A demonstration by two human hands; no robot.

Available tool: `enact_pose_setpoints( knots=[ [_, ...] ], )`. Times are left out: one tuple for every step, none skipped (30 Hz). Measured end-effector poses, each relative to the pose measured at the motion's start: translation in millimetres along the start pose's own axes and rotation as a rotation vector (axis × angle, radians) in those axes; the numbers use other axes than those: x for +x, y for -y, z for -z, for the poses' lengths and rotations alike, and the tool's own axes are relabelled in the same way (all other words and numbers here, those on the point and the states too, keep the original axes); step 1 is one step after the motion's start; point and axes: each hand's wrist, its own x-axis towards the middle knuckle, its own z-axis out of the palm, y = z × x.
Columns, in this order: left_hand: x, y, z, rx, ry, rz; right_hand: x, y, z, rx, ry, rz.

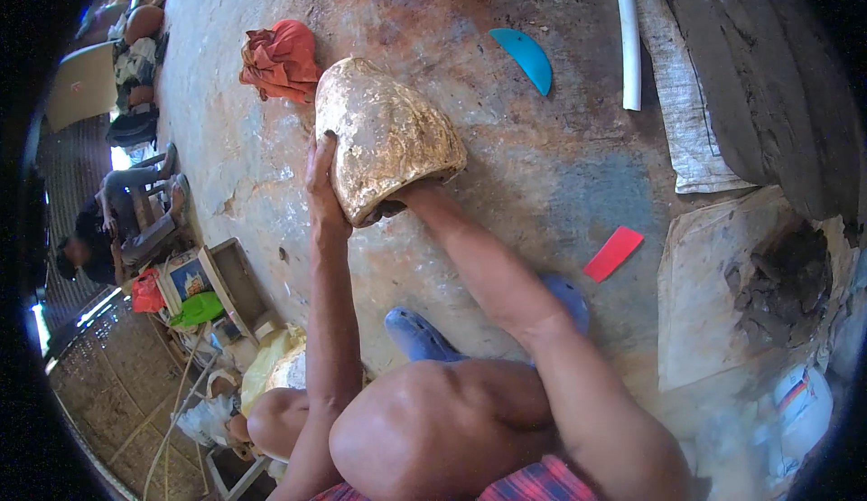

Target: The person shapes a clay vessel by hand, scraping and smoothing its exterior with a small red tool, then inserts a white pipe into a hole in the vessel, and finally breaks away a dried clay shell to reveal a finished pot inside.

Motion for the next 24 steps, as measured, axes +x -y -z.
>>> enact_pose_setpoints(
  knots=[
    [0, 1, 1, -0.009, 0.013, -0.005, 5, 0, 0, -0.031, -0.010, -0.005],
    [2, 2, 2, 0.008, -0.007, 0.000, 12, -2, 1, -0.065, -0.022, -0.007],
    [3, 3, 2, 0.026, -0.027, 0.004, 15, -3, 1, -0.090, -0.027, -0.016],
    [3, 3, 3, 0.044, -0.048, 0.008, 15, -3, -1, -0.104, -0.029, -0.024],
    [3, 1, 0, 0.046, -0.028, 0.003, 17, -5, -1, -0.123, -0.034, -0.035],
    [2, -1, -4, 0.048, -0.008, -0.002, 16, -8, -2, -0.127, -0.035, -0.031],
    [2, -2, -8, 0.049, 0.013, -0.007, 11, -10, -4, -0.134, -0.038, -0.033],
    [1, -3, -6, 0.058, -0.004, -0.017, 7, -8, -11, -0.129, -0.030, -0.024],
    [1, -4, -4, 0.065, -0.020, -0.027, 5, -5, -15, -0.123, -0.023, -0.016],
    [1, -4, -3, 0.072, -0.035, -0.037, 3, -4, -19, -0.119, -0.016, -0.007],
    [-1, -5, -5, 0.087, -0.047, -0.018, 1, -4, -21, -0.124, -0.012, -0.005],
    [-3, -7, -8, 0.102, -0.058, 0.002, 1, -4, -20, -0.125, -0.007, -0.007],
    [-5, -7, -10, 0.116, -0.069, 0.022, 2, -5, -18, -0.132, -0.005, -0.012],
    [-5, -7, -8, 0.111, -0.068, 0.025, 4, -5, -17, -0.135, -0.005, -0.014],
    [-5, -7, -5, 0.105, -0.068, 0.028, 5, -5, -17, -0.139, -0.006, -0.020],
    [-5, -6, -3, 0.100, -0.069, 0.031, 6, -5, -15, -0.147, -0.005, -0.023],
    [-5, -6, -5, 0.103, -0.061, 0.032, 8, -6, -11, -0.162, -0.013, -0.032],
    [-5, -7, -7, 0.107, -0.054, 0.033, 11, -6, -7, -0.175, -0.024, -0.040],
    [-6, -7, -9, 0.111, -0.047, 0.032, 13, -7, -3, -0.189, -0.030, -0.042],
    [-5, -7, -7, 0.116, -0.049, 0.028, 16, -6, -1, -0.197, -0.039, -0.047],
    [-3, -3, -3, 0.120, -0.051, 0.022, 20, -4, 1, -0.208, -0.045, -0.049],
    [-2, -1, 0, 0.125, -0.052, 0.017, 23, -2, 1, -0.211, -0.044, -0.052],
    [-1, 1, 0, 0.103, -0.049, 0.021, 25, -3, 3, -0.219, -0.051, -0.054],
    [0, 3, 0, 0.081, -0.046, 0.025, 27, -2, 3, -0.225, -0.050, -0.055]
  ],
)
